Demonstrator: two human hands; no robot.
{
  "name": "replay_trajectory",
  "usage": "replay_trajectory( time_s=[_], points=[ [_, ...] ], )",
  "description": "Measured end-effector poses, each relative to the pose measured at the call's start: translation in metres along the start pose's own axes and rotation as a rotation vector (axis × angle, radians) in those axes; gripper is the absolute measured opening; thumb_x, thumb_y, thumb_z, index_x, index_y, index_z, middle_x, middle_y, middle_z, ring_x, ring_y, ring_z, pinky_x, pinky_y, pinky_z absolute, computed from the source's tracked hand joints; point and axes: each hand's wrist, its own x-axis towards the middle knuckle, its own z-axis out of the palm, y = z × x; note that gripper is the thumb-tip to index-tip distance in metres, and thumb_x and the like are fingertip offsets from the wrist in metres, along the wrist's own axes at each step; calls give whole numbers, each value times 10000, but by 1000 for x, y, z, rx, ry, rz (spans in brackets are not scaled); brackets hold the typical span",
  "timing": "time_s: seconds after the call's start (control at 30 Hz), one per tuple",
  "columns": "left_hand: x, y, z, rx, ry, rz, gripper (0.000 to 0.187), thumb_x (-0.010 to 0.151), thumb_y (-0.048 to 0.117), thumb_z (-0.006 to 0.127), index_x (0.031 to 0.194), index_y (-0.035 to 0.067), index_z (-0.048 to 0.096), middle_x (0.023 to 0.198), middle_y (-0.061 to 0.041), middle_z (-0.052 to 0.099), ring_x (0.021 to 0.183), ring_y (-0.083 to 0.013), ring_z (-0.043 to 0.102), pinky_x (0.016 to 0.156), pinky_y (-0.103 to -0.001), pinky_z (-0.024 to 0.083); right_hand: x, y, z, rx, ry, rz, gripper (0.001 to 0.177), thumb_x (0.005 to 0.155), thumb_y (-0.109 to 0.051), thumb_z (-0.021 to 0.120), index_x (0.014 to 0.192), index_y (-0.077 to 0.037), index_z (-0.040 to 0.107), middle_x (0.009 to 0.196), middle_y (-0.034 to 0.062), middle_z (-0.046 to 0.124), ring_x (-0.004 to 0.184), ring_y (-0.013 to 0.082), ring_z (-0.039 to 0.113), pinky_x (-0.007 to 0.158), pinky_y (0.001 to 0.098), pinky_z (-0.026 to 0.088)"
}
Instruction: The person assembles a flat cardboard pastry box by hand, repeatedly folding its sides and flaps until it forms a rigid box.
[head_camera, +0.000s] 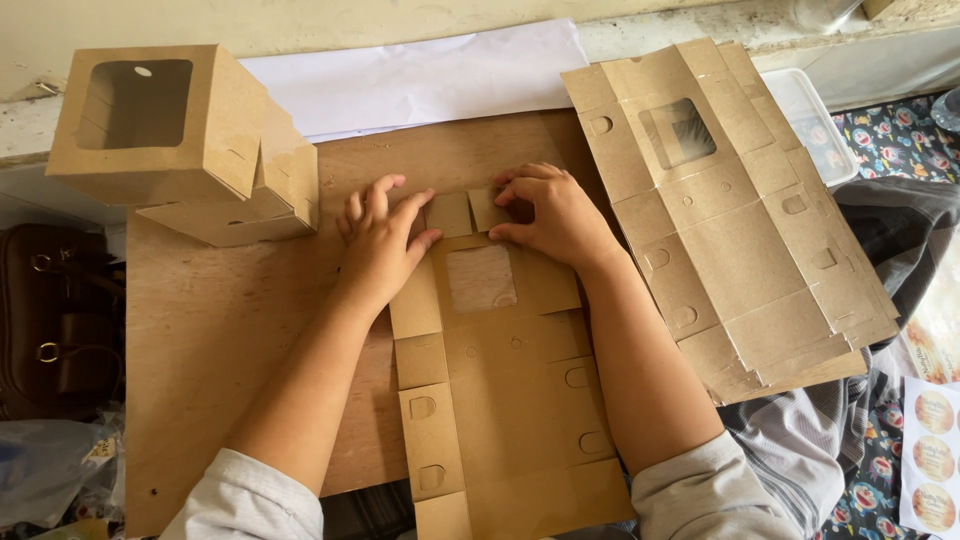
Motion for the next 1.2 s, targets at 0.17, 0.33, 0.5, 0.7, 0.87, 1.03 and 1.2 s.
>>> replay_trajectory(
  time_s=[0.17,0.33,0.5,0.7,0.87,1.03,1.2],
  points=[
    [1,0,0,-13,-30,9,486,981,407,662,1447,374,527,1445,-21,343,1294,-388,342,1023,-600,328,0,7,7,-9,19,-12,422,706,-372,923,1013,-145,745,1155,31,721,1181,274,637,958,412,476],
    [2,-3,2,7,-48,24,448,981,426,650,1418,417,555,1452,-10,346,1327,-378,309,1056,-636,290,0,6,7,24,35,-9,424,707,-383,929,997,-138,742,1123,44,722,1143,285,648,952,400,490],
    [2,-5,6,28,-44,30,414,996,437,631,1404,432,561,1430,15,378,1336,-345,308,1066,-621,264,-1,-6,0,-70,-7,18,401,735,-402,906,995,-121,786,1159,58,722,1141,289,643,907,415,482],
    [3,-5,8,80,-24,57,573,987,476,627,1505,285,476,1394,-9,424,1344,-307,315,1061,-577,268,1,-3,1,-128,-128,101,370,806,-306,834,1124,-150,729,1244,25,655,1229,270,577,958,441,471],
    [3,-6,4,44,-32,82,551,976,453,653,1463,242,508,1380,-18,418,1337,-320,315,1071,-580,272,4,-14,-4,-168,-171,170,565,818,-314,832,1309,-161,597,1252,46,572,1261,275,501,1031,443,425],
    [2,-1,-9,-98,-39,122,556,951,376,719,1419,213,465,1330,-35,424,1327,-320,340,1066,-536,270,3,-26,-9,-128,-192,157,674,793,-224,848,1388,-90,561,1268,109,520,1252,342,509,1094,492,423],
    [-1,-1,-5,-112,95,241,544,826,229,836,1255,207,502,1172,25,641,1250,-206,498,1000,-416,292,1,-32,-10,-29,-132,140,532,733,-75,855,1222,-80,644,1214,119,462,1121,427,640,984,518,550]
  ],
)
